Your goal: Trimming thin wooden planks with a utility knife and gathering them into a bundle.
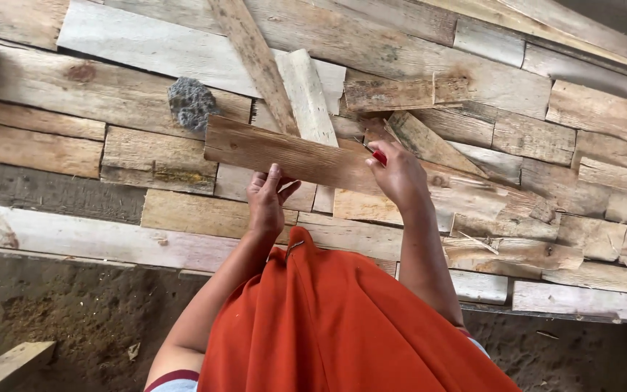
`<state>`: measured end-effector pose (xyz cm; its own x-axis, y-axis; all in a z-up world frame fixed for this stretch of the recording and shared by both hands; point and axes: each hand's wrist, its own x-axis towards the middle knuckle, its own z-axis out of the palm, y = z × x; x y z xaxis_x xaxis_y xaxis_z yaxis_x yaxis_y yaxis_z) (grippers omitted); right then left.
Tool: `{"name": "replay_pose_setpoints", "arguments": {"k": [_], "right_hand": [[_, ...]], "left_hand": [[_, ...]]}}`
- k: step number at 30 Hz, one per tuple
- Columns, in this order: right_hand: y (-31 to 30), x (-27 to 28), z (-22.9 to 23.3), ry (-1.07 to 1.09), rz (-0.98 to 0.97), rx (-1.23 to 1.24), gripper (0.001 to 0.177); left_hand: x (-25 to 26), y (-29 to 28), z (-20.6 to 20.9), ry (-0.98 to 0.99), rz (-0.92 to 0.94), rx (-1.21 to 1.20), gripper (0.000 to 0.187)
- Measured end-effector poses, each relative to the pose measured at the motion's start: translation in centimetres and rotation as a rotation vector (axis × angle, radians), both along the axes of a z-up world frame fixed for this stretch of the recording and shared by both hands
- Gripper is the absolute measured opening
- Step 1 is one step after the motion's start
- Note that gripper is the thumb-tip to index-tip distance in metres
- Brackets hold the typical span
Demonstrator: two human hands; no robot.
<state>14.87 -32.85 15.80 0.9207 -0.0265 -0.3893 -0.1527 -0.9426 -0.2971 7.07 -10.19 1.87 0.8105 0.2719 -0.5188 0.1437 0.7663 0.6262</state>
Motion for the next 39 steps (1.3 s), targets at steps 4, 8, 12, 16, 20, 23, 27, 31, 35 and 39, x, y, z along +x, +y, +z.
{"name": "replay_pose_setpoints", "arguments": {"k": [4, 8, 12, 16, 20, 23, 27, 31, 35, 39], "right_hand": [[1.3, -1.4, 1.9, 0.124, -0.03, 0.01, 0.039], [3.4, -2.5, 2.5, 0.112, 0.046, 0.012, 0.036], [3.7, -2.8, 0.4, 0.08, 0.097, -0.074, 0.03], [9.3, -4.6, 1.8, 0.083, 0.086, 0.017, 0.02], [14.8, -5.9, 0.6, 0.074, 0.114, 0.16, 0.021], [16.9, -6.4, 0.7, -0.031, 0.098, 0.225, 0.027], [17.2, -6.1, 1.1, -0.235, 0.076, 0.211, 0.033], [16.6, -6.2, -2.6, -0.242, -0.034, 0.117, 0.029], [20.5, -7.9, -2.6, -0.244, -0.079, 0.067, 0.029], [25.5, -9.7, -3.6, -0.453, 0.2, 0.074, 0.034]], "left_hand": [[-1.2, 2.8, -0.1, 0.0, 0.029, 0.026, 0.014], [-2.4, 6.7, -1.6, 0.034, 0.154, 0.071, 0.02], [-3.4, 12.1, -1.9, 0.055, 0.28, 0.088, 0.024], [-4.9, 14.4, 1.1, 0.03, 0.29, 0.105, 0.028], [-6.9, 13.7, -1.0, 0.042, 0.044, 0.004, 0.031], [-7.5, 15.9, -2.3, 0.031, 0.046, -0.023, 0.031], [-8.0, 23.3, -3.6, 0.033, 0.219, -0.021, 0.039], [-8.4, 29.3, -2.7, 0.064, 0.299, -0.02, 0.038], [-8.5, 32.7, -2.2, 0.083, 0.33, 0.005, 0.04], [-9.1, 32.8, -0.3, 0.116, 0.307, 0.046, 0.04]]}}
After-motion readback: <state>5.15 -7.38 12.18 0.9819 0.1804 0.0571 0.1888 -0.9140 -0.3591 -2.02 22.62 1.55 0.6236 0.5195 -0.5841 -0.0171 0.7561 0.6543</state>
